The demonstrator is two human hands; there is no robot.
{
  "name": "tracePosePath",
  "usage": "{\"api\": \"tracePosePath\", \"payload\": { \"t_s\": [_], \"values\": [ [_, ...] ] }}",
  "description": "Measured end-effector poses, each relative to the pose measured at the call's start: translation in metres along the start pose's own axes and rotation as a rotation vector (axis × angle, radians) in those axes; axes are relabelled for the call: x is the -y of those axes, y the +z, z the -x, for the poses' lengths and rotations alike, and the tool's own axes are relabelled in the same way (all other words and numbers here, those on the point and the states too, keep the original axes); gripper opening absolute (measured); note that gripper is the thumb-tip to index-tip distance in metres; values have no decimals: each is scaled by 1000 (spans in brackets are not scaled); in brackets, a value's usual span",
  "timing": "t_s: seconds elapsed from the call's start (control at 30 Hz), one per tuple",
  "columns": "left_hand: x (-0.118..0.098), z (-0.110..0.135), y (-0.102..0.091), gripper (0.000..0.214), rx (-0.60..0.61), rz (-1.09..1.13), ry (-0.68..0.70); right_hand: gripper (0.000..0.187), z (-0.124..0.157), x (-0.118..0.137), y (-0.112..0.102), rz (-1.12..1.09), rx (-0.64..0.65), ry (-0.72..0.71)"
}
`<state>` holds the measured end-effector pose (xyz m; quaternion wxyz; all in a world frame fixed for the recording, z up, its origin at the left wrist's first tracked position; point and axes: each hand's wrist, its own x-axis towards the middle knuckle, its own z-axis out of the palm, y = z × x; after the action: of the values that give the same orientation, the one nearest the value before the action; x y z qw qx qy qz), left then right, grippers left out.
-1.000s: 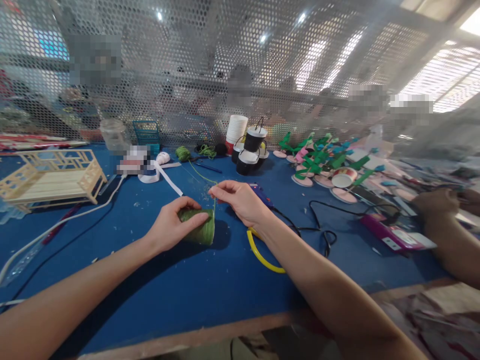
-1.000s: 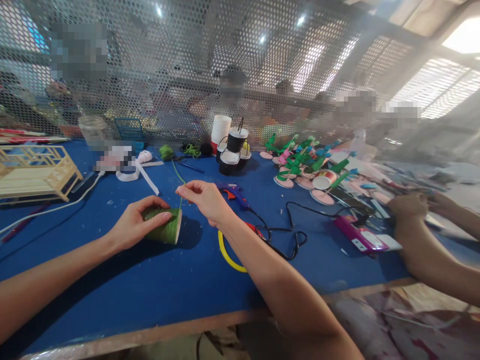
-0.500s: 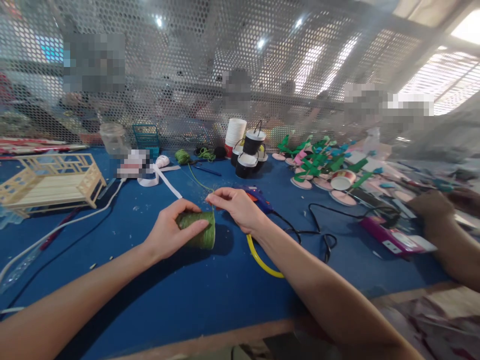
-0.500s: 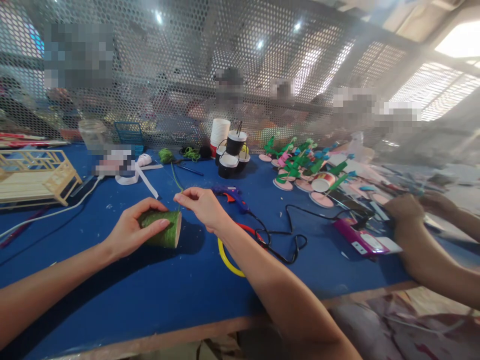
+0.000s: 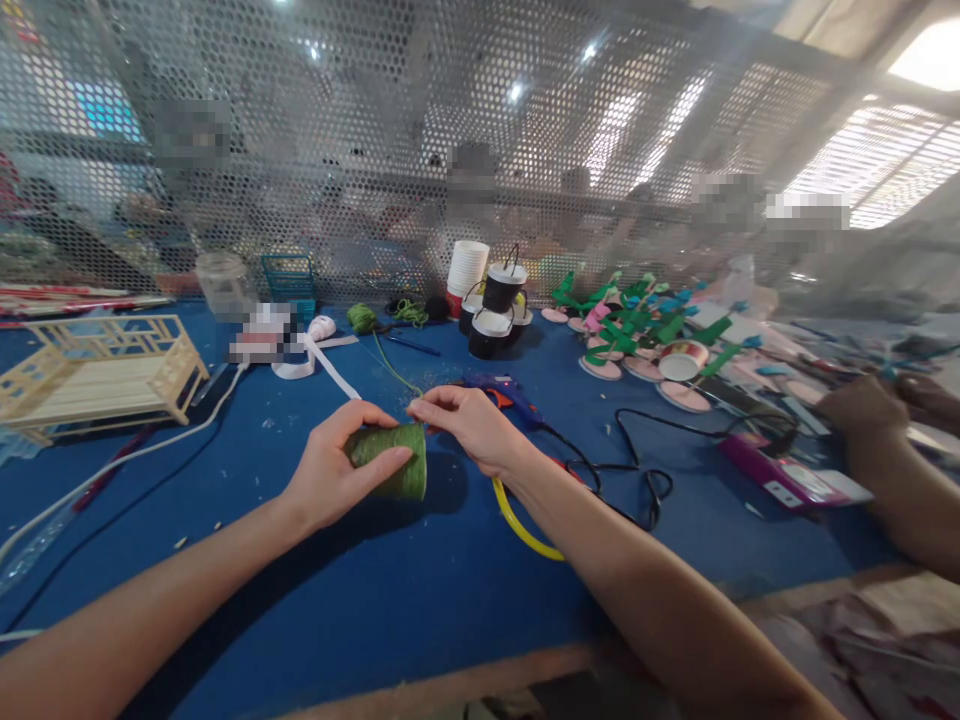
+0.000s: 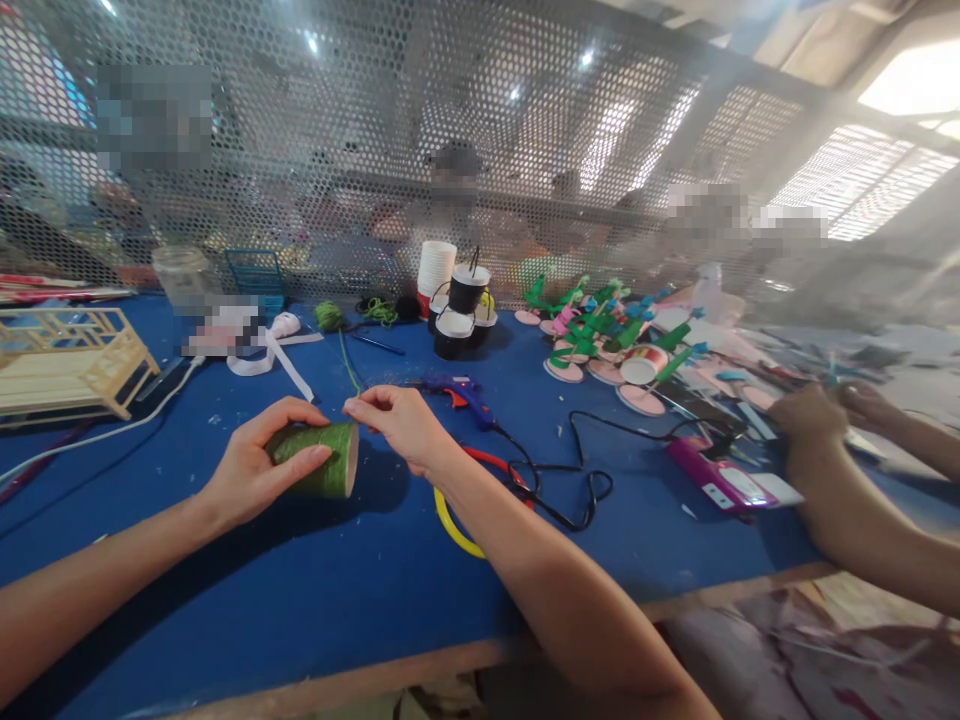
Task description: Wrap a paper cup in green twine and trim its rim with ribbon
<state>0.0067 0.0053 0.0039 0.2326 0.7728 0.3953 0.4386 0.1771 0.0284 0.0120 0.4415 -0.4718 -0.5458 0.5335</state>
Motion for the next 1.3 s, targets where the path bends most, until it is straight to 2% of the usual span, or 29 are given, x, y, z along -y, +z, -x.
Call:
{"api": "tracePosePath", "payload": {
  "t_s": [0.57,0.8,1.07,1.2,1.3],
  "values": [
    [-2,0,1,18,-42,9,46,23,2,-1,2,-209,43,140],
    [0,0,1,22,-46,35,-61,25,1,-2,3,-221,70,155],
    [0,0,3,25,-51,110,-186,18,2,1,4,-207,64,196],
    [-2,-1,3,25,-70,214,-273,13,2,2,3,-88,49,226],
    [1,-3,3,26,-96,293,-308,10,1,1,1,58,-22,199]
  ]
}}
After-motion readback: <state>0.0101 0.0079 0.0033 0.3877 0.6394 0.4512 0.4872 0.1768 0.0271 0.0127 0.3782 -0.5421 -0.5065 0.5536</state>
